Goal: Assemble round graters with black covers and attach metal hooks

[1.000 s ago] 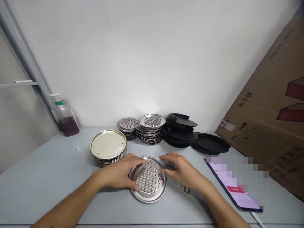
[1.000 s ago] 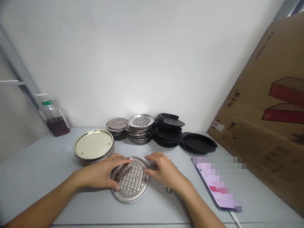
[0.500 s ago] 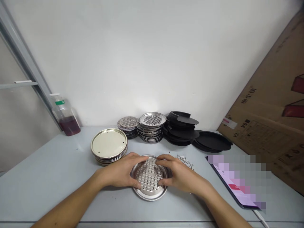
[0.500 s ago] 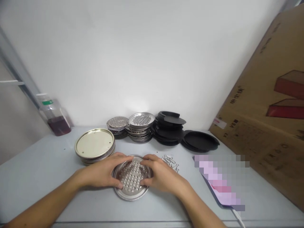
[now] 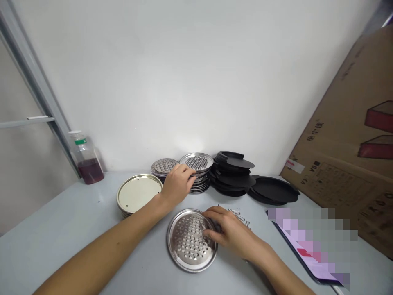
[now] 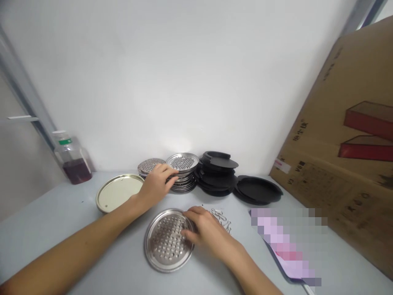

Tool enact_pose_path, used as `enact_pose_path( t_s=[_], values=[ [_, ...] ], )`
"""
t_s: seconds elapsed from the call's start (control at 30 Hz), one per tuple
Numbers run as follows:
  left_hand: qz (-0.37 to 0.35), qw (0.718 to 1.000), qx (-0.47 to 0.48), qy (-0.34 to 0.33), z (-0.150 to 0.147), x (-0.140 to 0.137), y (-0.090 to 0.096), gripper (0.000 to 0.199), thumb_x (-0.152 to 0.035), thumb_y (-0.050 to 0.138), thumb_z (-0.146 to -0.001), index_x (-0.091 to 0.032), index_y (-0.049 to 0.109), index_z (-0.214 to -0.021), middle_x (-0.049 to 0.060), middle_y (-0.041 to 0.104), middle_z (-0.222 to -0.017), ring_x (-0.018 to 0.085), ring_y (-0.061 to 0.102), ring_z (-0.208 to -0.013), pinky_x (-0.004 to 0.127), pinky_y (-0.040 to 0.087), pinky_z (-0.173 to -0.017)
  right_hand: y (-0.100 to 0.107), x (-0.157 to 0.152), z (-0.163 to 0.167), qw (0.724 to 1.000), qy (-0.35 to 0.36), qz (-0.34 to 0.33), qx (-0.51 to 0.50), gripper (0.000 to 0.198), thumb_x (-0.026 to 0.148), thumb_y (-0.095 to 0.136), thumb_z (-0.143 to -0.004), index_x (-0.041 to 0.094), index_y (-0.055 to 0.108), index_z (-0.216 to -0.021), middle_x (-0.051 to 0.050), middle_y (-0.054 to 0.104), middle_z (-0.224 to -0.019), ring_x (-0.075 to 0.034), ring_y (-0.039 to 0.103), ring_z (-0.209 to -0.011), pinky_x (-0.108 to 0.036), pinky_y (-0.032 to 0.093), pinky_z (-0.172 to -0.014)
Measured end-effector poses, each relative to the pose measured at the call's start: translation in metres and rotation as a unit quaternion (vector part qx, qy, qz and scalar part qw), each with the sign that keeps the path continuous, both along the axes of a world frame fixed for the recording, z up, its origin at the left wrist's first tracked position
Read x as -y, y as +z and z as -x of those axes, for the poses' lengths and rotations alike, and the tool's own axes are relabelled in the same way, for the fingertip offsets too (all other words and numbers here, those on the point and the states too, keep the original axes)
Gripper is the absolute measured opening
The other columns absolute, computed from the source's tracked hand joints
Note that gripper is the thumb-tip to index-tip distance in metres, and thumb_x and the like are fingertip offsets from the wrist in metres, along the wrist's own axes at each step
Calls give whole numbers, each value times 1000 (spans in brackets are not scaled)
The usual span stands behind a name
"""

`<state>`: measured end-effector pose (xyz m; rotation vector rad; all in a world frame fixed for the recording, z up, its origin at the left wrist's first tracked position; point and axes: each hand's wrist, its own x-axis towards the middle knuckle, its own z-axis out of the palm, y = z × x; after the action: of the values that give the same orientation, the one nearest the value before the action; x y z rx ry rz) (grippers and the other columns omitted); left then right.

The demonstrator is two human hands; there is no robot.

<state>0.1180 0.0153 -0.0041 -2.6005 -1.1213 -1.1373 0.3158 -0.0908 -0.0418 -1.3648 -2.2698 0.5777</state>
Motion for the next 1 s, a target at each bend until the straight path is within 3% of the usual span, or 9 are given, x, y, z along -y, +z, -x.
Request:
enact_pose_path(
  t_s=[0.17,0.43,0.87,1.0],
  values=[
    [-30,999,2,26,-19,-23,-3,14,-19,64,-91,-19,71,-103,8,65,-101,26,56,-101,43,46,-90,-1,1,-1,1000,-2,7,-2,33,31,66,-88,23,66,-120,-8,65,-110,-24,62,-97,-33,46,-88],
    [-55,998,-11,15,-18,-27,0,10,-12,64,-90,-20,69,-90,4,68,-95,23,59,-95,40,42,-89,1,2,1,1000,2,4,3,33,29,66,-87,23,66,-120,-8,66,-106,-24,62,-95,-32,46,-87],
    [-120,992,24,-12,-1,-25,8,15,-15,57,-94,-21,70,-89,4,72,-94,21,63,-92,40,41,-91,0,1,-1,1000,-4,-8,-4,33,30,64,-88,23,67,-120,-9,67,-110,-25,63,-99,-35,47,-90],
    [-123,989,80,-25,4,-2,13,13,-18,58,-95,-21,70,-92,4,71,-96,21,63,-93,39,46,-88,-4,-2,-2,998,-43,-36,-34,37,31,63,-89,21,63,-124,-11,66,-117,-28,63,-105,-39,48,-93]
  ],
)
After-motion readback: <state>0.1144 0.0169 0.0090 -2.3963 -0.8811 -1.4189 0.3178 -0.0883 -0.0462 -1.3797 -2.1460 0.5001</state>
